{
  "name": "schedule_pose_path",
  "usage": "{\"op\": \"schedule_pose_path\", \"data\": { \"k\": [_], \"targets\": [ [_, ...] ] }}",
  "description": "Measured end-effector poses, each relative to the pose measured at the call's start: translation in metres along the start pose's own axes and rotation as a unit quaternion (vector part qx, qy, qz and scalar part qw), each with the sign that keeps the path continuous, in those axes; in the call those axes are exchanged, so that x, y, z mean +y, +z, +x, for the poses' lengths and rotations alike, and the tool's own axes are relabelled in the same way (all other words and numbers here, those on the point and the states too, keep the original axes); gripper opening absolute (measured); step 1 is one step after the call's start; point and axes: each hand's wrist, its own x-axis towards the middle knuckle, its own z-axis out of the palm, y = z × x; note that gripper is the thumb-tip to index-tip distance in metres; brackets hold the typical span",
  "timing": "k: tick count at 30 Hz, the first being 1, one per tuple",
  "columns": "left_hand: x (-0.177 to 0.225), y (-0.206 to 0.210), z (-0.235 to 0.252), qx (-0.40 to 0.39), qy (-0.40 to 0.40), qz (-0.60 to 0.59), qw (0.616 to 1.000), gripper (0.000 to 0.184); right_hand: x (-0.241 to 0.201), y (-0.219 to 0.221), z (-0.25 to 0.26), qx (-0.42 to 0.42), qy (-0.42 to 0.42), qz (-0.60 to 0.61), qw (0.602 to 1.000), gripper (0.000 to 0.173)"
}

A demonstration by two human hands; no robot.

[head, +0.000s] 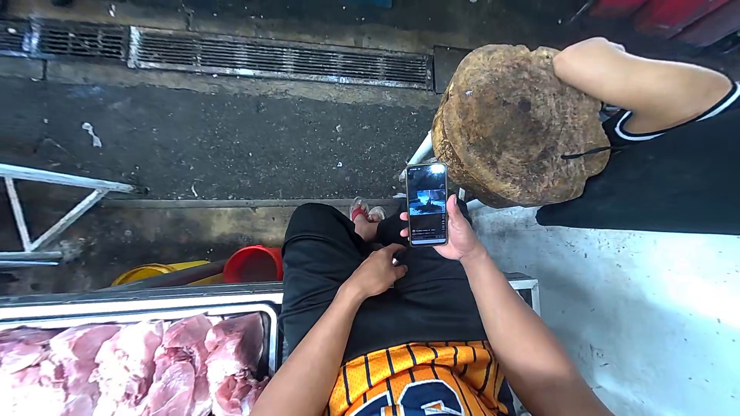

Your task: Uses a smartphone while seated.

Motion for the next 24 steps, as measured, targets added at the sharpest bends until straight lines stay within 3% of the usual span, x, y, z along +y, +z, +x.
{"op": "schedule_pose_path", "data": {
  "k": [24],
  "targets": [
    [0.0009,-0.0007,0.0002,-0.002,0.005,-0.001,1.0,0.053,0.0011,-0.0004,0.0036,-0.005,0.004,0.01,1.0,0.08]
  ]
}}
